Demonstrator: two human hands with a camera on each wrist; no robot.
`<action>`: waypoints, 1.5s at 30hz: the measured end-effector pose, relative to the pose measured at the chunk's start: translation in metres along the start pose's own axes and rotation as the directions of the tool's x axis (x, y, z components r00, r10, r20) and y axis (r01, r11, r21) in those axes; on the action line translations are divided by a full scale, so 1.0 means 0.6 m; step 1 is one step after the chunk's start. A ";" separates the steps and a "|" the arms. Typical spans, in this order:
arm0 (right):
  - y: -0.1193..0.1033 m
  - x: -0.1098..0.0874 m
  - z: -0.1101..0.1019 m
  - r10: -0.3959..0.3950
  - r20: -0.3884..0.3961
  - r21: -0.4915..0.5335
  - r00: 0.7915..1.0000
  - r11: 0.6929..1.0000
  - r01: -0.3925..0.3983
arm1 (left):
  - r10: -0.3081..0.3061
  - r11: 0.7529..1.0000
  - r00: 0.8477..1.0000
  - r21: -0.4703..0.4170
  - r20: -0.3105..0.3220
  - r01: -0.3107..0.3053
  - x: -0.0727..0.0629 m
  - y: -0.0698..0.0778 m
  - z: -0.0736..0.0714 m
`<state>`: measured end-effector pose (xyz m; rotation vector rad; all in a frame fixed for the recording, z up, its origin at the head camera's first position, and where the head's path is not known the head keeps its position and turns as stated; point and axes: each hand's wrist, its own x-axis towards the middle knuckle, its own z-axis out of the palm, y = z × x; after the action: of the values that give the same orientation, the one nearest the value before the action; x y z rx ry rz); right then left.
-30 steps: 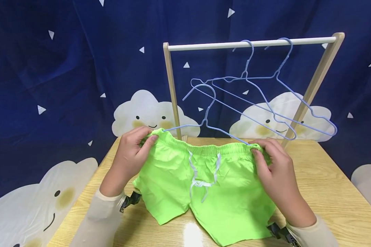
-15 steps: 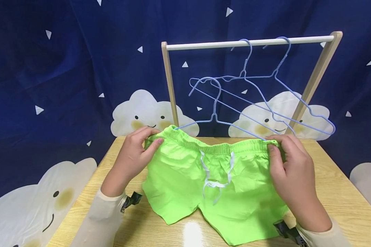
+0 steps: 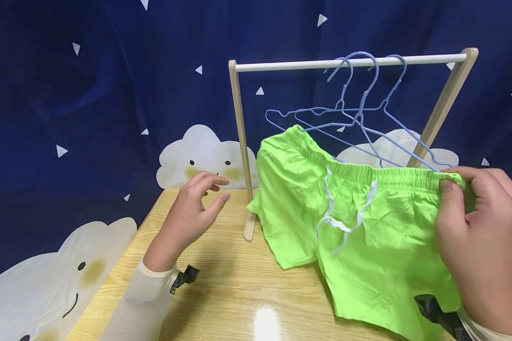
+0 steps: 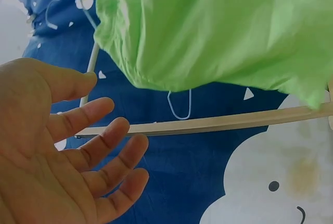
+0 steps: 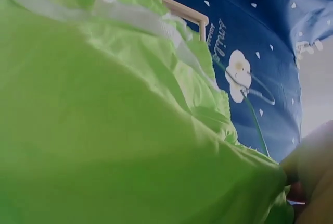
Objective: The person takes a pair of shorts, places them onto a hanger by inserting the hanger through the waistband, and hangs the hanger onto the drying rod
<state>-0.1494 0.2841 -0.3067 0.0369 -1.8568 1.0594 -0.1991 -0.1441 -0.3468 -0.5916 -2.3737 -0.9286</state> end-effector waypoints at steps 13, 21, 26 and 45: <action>-0.071 0.104 0.089 -0.209 0.047 -0.245 0.977 0.946 0.214 | 0.005 1.000 1.000 -0.001 0.016 -0.005 0.001 0.002 0.004; -0.066 0.105 0.163 -0.230 0.151 -0.203 0.961 0.944 0.258 | 0.010 1.000 0.999 -0.012 0.048 -0.010 0.003 0.003 0.008; -0.055 0.082 0.202 -0.250 0.207 -0.172 0.946 0.943 0.286 | 0.016 1.000 0.999 -0.006 0.049 -0.016 0.003 0.001 0.009; -0.011 0.019 0.243 -0.232 0.267 -0.099 0.935 0.959 0.266 | 0.016 1.000 0.995 0.019 0.096 -0.018 0.003 0.006 0.018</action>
<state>-0.2576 0.1860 -0.3176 0.3355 -2.0837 0.7788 -0.2017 -0.1337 -0.3510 -0.6611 -2.4556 -0.8865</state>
